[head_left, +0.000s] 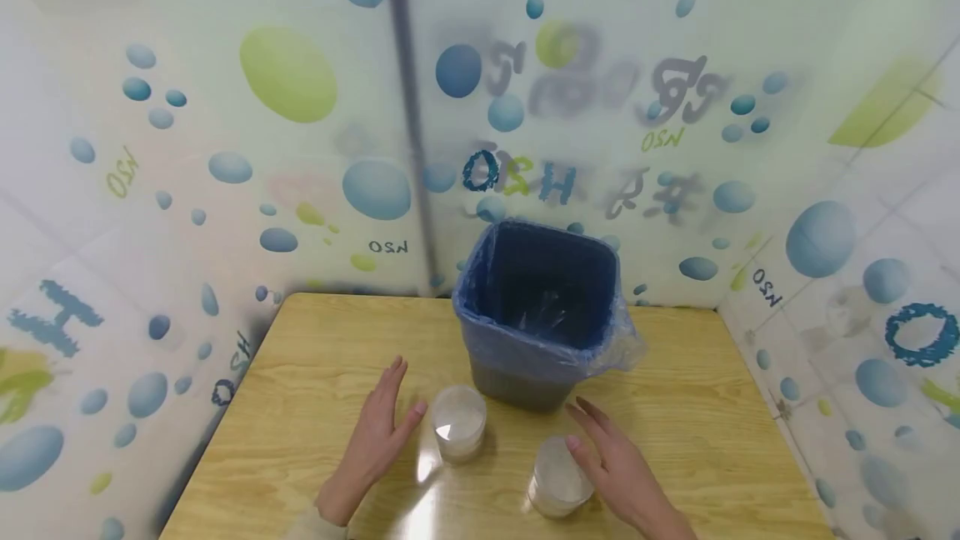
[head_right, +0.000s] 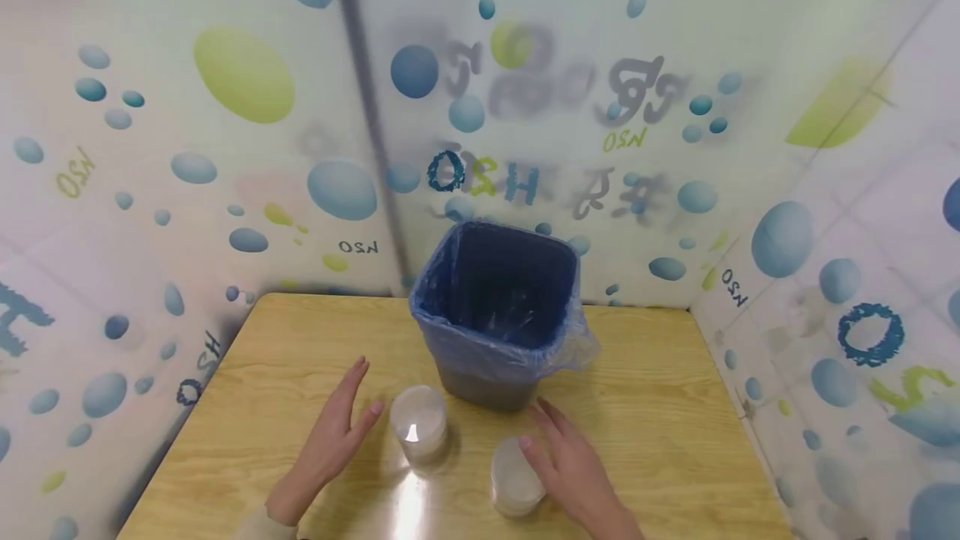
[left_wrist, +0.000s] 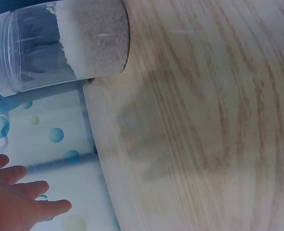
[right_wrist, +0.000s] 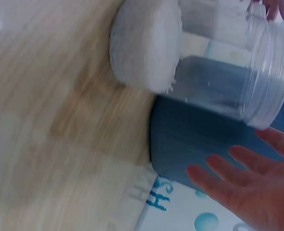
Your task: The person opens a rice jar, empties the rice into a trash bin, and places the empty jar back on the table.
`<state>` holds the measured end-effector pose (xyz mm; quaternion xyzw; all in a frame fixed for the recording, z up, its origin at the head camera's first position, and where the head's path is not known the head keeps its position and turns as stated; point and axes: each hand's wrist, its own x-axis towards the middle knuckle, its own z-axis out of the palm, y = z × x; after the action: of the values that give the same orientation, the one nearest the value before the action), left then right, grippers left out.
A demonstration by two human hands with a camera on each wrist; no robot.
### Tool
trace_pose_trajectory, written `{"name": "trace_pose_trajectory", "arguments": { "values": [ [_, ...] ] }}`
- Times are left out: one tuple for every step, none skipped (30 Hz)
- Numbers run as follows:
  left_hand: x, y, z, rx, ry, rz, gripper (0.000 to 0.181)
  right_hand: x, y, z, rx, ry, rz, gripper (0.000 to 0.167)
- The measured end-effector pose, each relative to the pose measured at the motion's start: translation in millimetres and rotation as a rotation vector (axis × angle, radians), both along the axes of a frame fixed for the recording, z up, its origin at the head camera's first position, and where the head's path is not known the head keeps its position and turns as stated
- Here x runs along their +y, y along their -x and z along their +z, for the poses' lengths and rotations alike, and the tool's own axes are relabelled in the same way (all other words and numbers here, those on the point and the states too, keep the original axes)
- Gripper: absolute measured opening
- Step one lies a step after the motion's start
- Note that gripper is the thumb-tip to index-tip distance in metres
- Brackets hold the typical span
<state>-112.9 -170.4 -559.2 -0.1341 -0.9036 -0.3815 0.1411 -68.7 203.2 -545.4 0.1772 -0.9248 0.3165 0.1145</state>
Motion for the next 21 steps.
{"name": "trace_pose_trajectory", "arguments": {
  "values": [
    [0.4, -0.3, -0.7, 0.000, -0.003, -0.002, 0.068, -1.9, -1.5, -0.5, 0.005, 0.008, 0.011, 0.042],
    [0.9, -0.7, -1.4, 0.001, -0.004, -0.004, 0.067, -3.8, -3.0, -1.2, 0.005, 0.011, 0.018, 0.042],
    [1.4, -0.8, -1.9, -0.001, -0.007, -0.007, 0.067, -5.4, -4.4, -1.9, 0.005, 0.012, 0.026, 0.043],
    [1.8, -0.9, -2.2, -0.002, -0.009, -0.010, 0.067, -6.8, -5.4, -2.9, 0.004, 0.014, 0.034, 0.045],
    [2.2, -0.9, -2.4, -0.004, -0.010, -0.012, 0.067, -8.1, -6.1, -3.9, 0.001, 0.014, 0.043, 0.047],
    [2.7, -1.0, -2.3, -0.004, -0.013, -0.014, 0.067, -9.3, -6.6, -4.6, -0.006, 0.018, 0.055, 0.050],
    [2.9, -0.9, -2.3, -0.005, -0.017, -0.016, 0.067, -10.4, -7.0, -5.2, -0.013, 0.019, 0.066, 0.053],
    [3.2, -1.1, -2.2, -0.003, -0.019, -0.017, 0.066, -11.6, -7.3, -5.8, -0.025, 0.020, 0.075, 0.057],
    [3.1, -1.1, -2.3, -0.001, -0.021, -0.018, 0.066, -12.7, -7.7, -6.2, -0.038, 0.022, 0.082, 0.060],
    [3.1, -1.2, -2.4, 0.001, -0.020, -0.018, 0.066, -13.6, -8.0, -6.8, -0.051, 0.020, 0.090, 0.064],
    [2.8, -1.1, -2.7, 0.003, -0.020, -0.017, 0.065, -14.6, -8.3, -7.0, -0.065, 0.016, 0.096, 0.068],
    [2.6, -0.9, -2.9, 0.005, -0.019, -0.017, 0.065, -15.4, -8.6, -7.2, -0.080, 0.013, 0.102, 0.071],
    [2.2, -0.8, -3.2, 0.005, -0.017, -0.016, 0.065, -16.0, -8.9, -7.6, -0.091, 0.006, 0.108, 0.075],
    [1.7, -0.6, -3.3, 0.006, -0.015, -0.014, 0.064, -16.5, -9.0, -8.0, -0.099, -0.008, 0.115, 0.079],
    [1.2, -0.6, -3.6, 0.004, -0.011, -0.013, 0.064, -16.8, -9.1, -8.2, -0.097, -0.022, 0.125, 0.082],
    [0.6, -0.5, -3.9, 0.004, -0.010, -0.012, 0.064, -16.8, -9.1, -8.5, -0.092, -0.035, 0.138, 0.085],
    [0.1, -0.5, -4.0, 0.003, -0.011, -0.012, 0.064, -16.7, -9.1, -8.7, -0.083, -0.045, 0.150, 0.088],
    [-0.5, -0.5, -4.1, 0.000, -0.012, -0.012, 0.064, -16.6, -8.9, -9.1, -0.064, -0.058, 0.165, 0.089],
    [-1.0, -0.6, -4.0, -0.003, -0.016, -0.013, 0.064, -16.3, -8.6, -9.4, -0.040, -0.071, 0.181, 0.090],
    [-1.5, -0.9, -3.9, -0.004, -0.019, -0.014, 0.064, -16.1, -8.2, -9.6, -0.012, -0.084, 0.197, 0.091],
    [-2.0, -1.1, -3.9, -0.007, -0.024, -0.014, 0.064, -15.8, -7.8, -9.8, 0.014, -0.089, 0.213, 0.090]
  ]
}}
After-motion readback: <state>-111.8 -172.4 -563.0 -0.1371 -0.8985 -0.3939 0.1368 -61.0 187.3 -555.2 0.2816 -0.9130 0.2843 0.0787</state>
